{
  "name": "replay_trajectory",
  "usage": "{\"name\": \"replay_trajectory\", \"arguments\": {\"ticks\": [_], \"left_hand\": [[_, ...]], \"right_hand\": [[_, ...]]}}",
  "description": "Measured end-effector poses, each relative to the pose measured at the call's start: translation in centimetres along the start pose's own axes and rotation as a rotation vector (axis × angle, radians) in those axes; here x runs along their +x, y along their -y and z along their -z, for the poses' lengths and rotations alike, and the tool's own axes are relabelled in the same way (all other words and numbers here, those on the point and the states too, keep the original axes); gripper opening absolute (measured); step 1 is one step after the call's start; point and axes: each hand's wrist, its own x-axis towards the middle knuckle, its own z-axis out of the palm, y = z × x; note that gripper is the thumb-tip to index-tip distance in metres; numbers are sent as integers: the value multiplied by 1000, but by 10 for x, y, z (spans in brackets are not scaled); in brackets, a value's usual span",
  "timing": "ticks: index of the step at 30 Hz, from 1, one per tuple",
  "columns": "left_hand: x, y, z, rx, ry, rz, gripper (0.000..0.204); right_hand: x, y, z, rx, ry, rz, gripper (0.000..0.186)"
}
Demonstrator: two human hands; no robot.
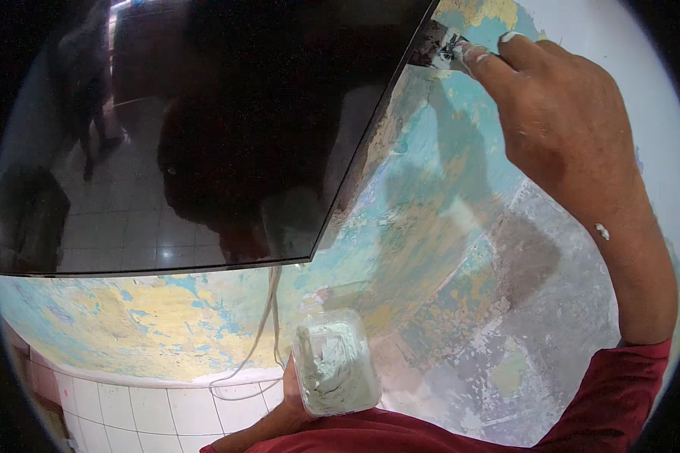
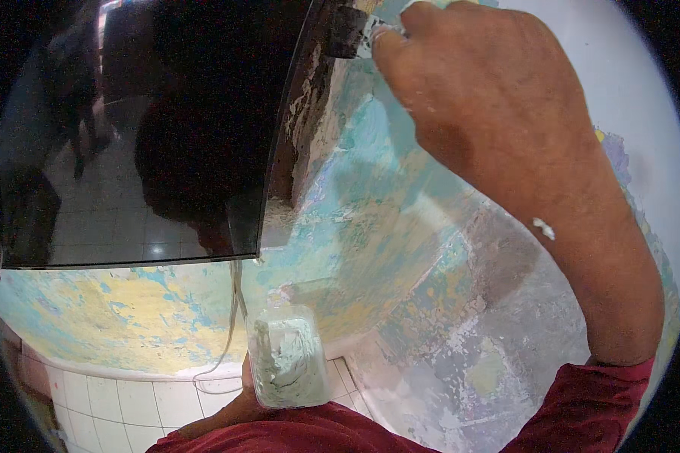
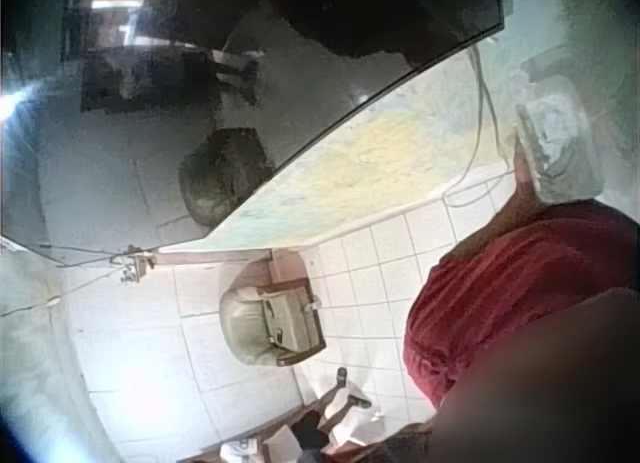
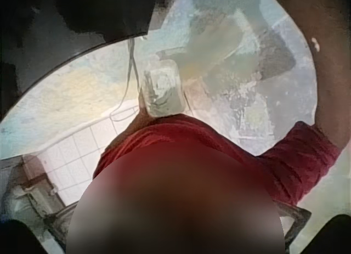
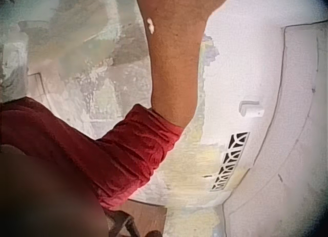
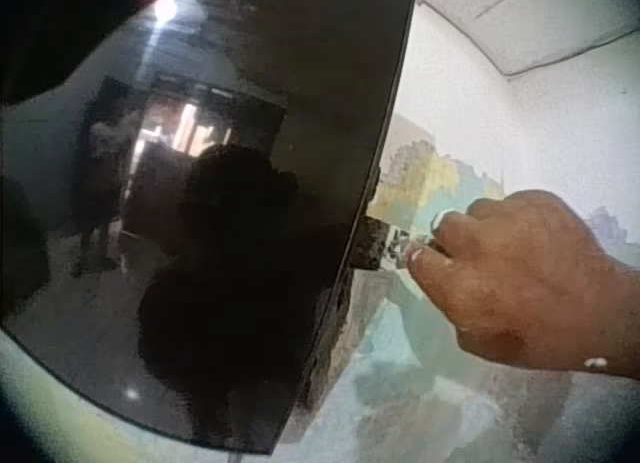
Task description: The person applies wall putty to a wall with peeling paint using a putty knife, smoothing the putty over the damaged area.
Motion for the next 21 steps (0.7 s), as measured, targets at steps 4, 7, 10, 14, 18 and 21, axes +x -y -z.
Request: {"name": "replay_trajectory", "arguments": {"ticks": [4,7,10,14,18,21], "left_hand": [[-1,-1,-7,30,-41,22,76],[-1,2,-16,50,-110,2,73],[-2,5,-17,124,-132,-2,72],[-2,8,-13,129,-118,-12,71],[-1,7,-15,-65,-126,5,70],[-2,10,-13,117,-51,-35,71]], "right_hand": [[-25,-5,1,189,-49,-16,23],[-46,9,-9,423,52,23,24],[-56,27,-17,573,146,61,26],[-60,45,-34,555,75,157,28],[-59,39,-47,560,49,173,30],[-57,29,-50,538,63,156,31]]}}
